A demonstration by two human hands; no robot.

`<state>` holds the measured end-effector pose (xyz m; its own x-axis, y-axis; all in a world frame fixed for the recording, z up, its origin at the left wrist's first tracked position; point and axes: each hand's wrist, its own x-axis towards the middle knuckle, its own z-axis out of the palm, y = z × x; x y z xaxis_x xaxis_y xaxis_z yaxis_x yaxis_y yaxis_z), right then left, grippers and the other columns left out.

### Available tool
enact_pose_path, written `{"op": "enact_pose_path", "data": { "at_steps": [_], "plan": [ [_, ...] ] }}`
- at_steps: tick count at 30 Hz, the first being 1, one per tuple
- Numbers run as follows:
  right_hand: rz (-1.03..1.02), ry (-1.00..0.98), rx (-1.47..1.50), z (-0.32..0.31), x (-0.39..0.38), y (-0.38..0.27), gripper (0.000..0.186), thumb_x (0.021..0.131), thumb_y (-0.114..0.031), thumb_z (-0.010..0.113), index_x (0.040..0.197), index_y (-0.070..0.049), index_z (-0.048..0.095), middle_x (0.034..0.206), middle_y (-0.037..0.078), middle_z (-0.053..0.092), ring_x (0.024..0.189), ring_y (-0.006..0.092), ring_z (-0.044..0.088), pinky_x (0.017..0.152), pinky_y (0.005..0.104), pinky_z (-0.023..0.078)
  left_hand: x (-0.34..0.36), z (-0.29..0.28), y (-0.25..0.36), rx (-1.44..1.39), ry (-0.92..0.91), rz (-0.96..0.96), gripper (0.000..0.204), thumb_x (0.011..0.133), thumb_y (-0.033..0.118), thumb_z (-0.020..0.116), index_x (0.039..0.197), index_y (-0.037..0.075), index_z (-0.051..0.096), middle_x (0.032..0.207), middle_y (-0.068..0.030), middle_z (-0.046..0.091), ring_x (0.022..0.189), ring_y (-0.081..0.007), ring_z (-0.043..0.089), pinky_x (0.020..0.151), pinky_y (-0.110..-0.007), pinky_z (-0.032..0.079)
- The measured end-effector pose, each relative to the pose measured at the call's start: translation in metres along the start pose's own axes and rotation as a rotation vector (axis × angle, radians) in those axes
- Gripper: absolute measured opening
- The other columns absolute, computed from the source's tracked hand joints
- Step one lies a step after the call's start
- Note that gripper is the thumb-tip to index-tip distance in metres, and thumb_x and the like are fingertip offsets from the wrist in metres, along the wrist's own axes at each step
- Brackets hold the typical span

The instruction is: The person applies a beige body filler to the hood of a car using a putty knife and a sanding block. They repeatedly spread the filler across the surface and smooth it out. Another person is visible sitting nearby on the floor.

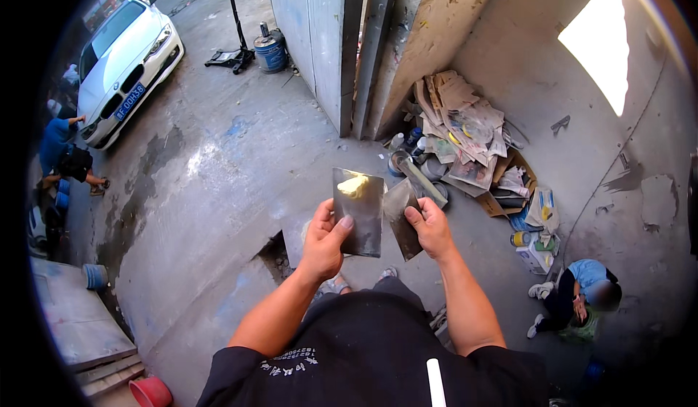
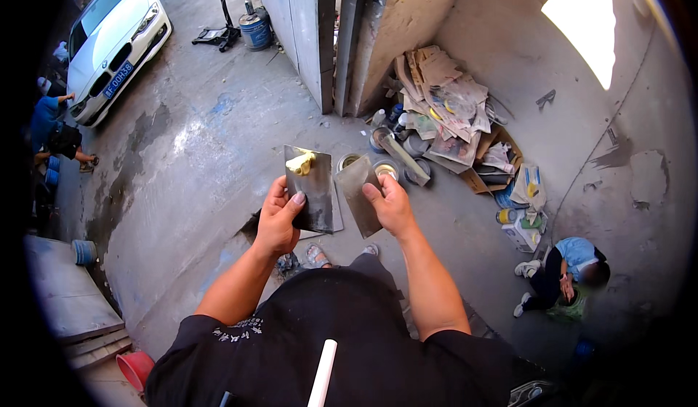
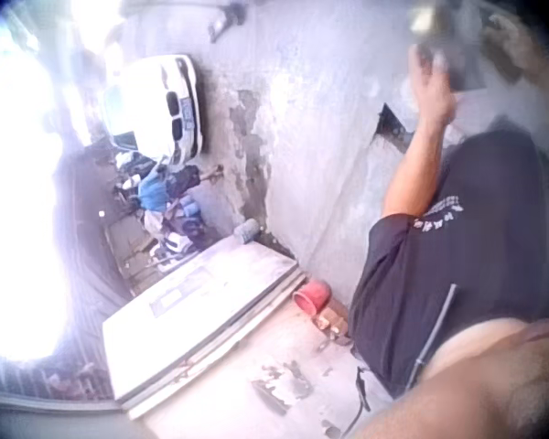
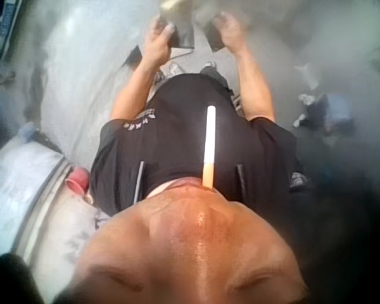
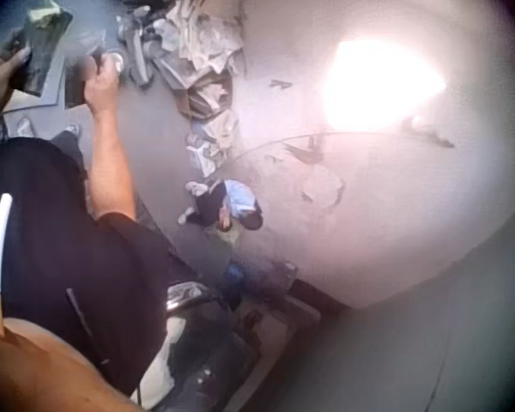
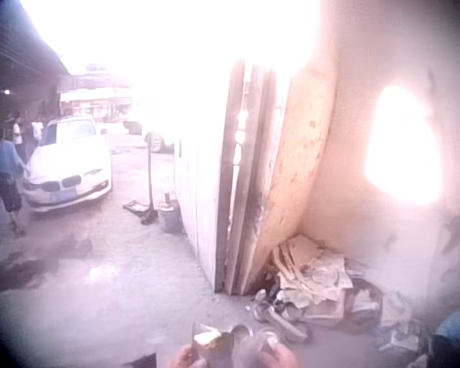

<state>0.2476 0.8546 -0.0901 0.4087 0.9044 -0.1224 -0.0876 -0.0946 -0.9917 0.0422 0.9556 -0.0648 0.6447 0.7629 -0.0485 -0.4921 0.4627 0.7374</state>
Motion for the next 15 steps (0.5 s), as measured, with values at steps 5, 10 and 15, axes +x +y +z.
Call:
{"op": "enact_pose_path", "data": {
  "at_steps": [5,10,15],
  "plan": [
    [-0.035,0.036,-0.122,0.005,-0.026,-0.007,0.033,0.088,-0.031,0.064,0.099,-0.001,0.055,0.089,0.006,0.065,0.080,0.0106,0.059,0.072,0.0272,0.048,0.023,0.001,-0.005,0.113,0.072,0.159,0.034,0.093,0.001,0.047,0.127,0.003,0.041,0.117,-0.0087,0.057,0.107,-0.0160,0.055,0.094,-0.032,0.043],
    [-0.037,0.062,-0.436,0.015,0.012,-0.012,0.037,0.085,-0.033,0.067,0.097,0.001,0.058,0.084,0.013,0.068,0.079,0.0186,0.065,0.070,0.0320,0.050,0.040,-0.002,-0.027,0.260,-0.034,0.120,0.041,0.095,0.003,0.044,0.136,0.003,0.037,0.123,-0.0077,0.055,0.110,-0.0142,0.052,0.095,-0.028,0.040],
    [-0.231,0.012,-0.536,-0.012,0.077,-0.019,0.043,0.083,-0.041,0.067,0.093,-0.001,0.057,0.073,0.013,0.064,0.066,0.0227,0.063,0.061,0.0329,0.048,0.066,0.000,-0.024,0.901,-0.072,0.020,0.035,0.093,0.002,0.047,0.128,0.004,0.048,0.108,-0.0120,0.062,0.099,-0.0181,0.059,0.087,-0.029,0.045]
  ]
}}
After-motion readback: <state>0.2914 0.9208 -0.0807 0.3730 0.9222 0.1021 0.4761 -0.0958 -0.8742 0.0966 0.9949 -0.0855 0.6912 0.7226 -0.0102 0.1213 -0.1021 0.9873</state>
